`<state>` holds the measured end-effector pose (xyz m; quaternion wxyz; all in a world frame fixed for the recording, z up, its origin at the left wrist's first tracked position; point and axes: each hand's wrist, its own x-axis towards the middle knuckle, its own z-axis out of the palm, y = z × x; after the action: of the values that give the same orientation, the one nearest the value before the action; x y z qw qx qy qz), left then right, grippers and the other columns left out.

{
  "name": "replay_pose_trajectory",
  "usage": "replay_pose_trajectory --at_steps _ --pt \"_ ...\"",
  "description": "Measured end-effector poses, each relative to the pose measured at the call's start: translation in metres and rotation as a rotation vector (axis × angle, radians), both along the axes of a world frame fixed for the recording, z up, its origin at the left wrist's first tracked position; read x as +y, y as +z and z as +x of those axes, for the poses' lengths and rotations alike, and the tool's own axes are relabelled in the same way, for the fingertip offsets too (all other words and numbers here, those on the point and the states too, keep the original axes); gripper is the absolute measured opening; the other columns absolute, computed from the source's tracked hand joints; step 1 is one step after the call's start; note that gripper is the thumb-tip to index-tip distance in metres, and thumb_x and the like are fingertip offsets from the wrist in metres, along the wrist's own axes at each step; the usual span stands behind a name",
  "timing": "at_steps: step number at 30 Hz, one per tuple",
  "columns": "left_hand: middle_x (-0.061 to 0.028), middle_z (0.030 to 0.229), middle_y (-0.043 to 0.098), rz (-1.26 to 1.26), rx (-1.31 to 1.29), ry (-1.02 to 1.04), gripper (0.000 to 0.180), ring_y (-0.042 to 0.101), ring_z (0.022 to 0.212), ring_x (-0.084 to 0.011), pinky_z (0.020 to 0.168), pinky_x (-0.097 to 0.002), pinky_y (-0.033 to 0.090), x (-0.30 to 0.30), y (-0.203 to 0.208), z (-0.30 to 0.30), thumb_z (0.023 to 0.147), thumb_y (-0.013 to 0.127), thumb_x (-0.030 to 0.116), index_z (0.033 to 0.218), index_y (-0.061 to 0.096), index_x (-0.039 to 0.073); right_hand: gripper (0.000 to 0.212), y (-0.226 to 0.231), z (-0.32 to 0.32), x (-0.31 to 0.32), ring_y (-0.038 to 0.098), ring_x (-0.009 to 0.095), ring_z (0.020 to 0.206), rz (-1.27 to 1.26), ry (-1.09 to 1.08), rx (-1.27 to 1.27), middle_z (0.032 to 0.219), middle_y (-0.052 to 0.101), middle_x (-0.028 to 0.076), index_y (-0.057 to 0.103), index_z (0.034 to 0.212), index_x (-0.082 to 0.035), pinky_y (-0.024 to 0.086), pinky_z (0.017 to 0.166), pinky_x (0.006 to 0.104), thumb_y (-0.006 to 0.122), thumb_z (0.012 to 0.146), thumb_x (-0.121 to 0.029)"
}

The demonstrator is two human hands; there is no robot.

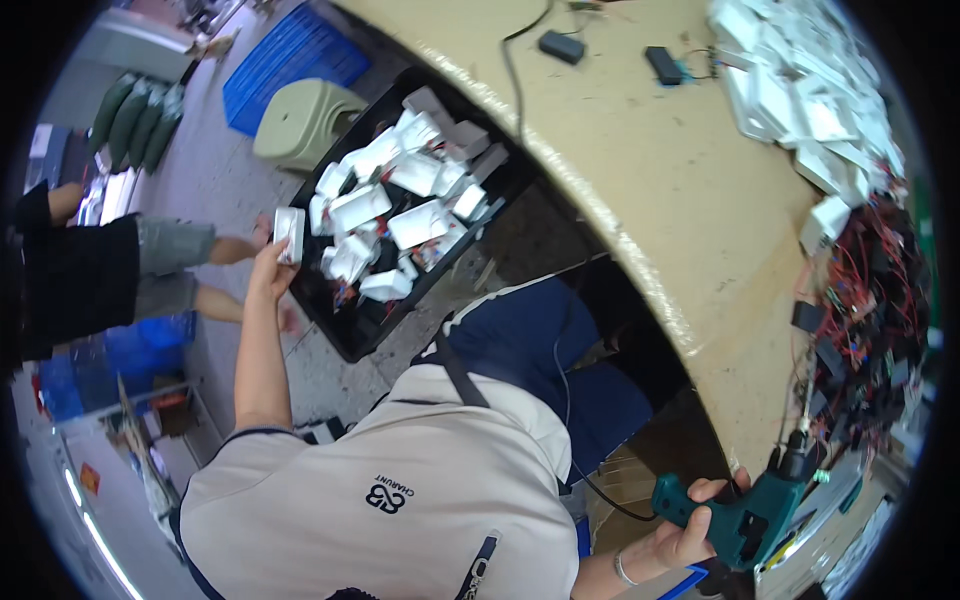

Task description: Soldering wires to electronic components within a plastic housing at a workbench.

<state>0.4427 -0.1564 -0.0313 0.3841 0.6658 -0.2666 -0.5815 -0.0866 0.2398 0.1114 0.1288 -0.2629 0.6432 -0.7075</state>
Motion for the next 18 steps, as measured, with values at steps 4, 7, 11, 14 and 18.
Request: replay_pose_trajectory --at_steps 4,7,11,14,18 --pt "-0.0120 0.103 0.062 -0.046 -0.893 -0.165 0.043 0.058 0.093 -0.0189 0.078 -0.0331 0.047 -0.007 0.010 0.022 0.083 0.066 0.020 0.119 0.054 -0.001 0.062 -0.005 0.000 -0.006 0.052 0.015 0.075 -0.063 -0.008 -0.001 0.103 0.057 0.014 0.042 0.128 0.006 0.044 0.064 0.0253 0.069 0.077 -0.014" --pt "-0.0123 0.108 0.061 -0.598 -0.827 -0.131 0.042 0.058 0.096 -0.0198 0.086 -0.0305 0.046 -0.051 0.025 -0.023 0.086 0.063 0.016 0.121 0.052 -0.005 0.063 -0.006 0.000 -0.004 0.055 0.015 0.075 -0.092 -0.035 0.026 0.125 0.052 0.018 0.042 0.130 0.002 0.046 0.063 0.0254 0.070 0.076 -0.014" --pt "-0.0098 0.105 0.062 -0.882 -0.452 -0.409 0.029 0.059 0.097 -0.0156 0.085 -0.0260 0.046 -0.066 0.123 -0.213 0.088 0.060 0.011 0.113 0.058 -0.003 0.068 -0.005 0.004 -0.011 0.055 0.015 0.071 -0.100 -0.112 0.010 0.123 0.052 0.020 0.038 0.132 0.001 0.047 0.060 0.0254 0.071 0.074 -0.015" --pt "-0.0102 0.098 0.064 -1.231 -0.552 -0.744 0.019 0.061 0.089 -0.0188 0.081 -0.0264 0.047 -0.058 0.160 -0.337 0.087 0.060 0.009 0.103 0.063 0.000 0.068 -0.005 0.002 -0.011 0.055 0.015 0.072 -0.086 -0.148 -0.012 0.122 0.052 0.020 0.038 0.132 0.002 0.048 0.060 0.0257 0.070 0.074 -0.015" --pt "-0.0126 0.093 0.064 -1.385 -0.491 -0.943 0.016 0.062 0.082 -0.0262 0.075 -0.0295 0.048 -0.078 0.173 -0.446 0.085 0.058 0.007 0.100 0.064 0.002 0.068 -0.003 0.003 -0.005 0.056 0.015 0.071 -0.060 -0.177 -0.022 0.121 0.053 0.020 0.039 0.130 0.002 0.048 0.061 0.0258 0.072 0.073 -0.014"
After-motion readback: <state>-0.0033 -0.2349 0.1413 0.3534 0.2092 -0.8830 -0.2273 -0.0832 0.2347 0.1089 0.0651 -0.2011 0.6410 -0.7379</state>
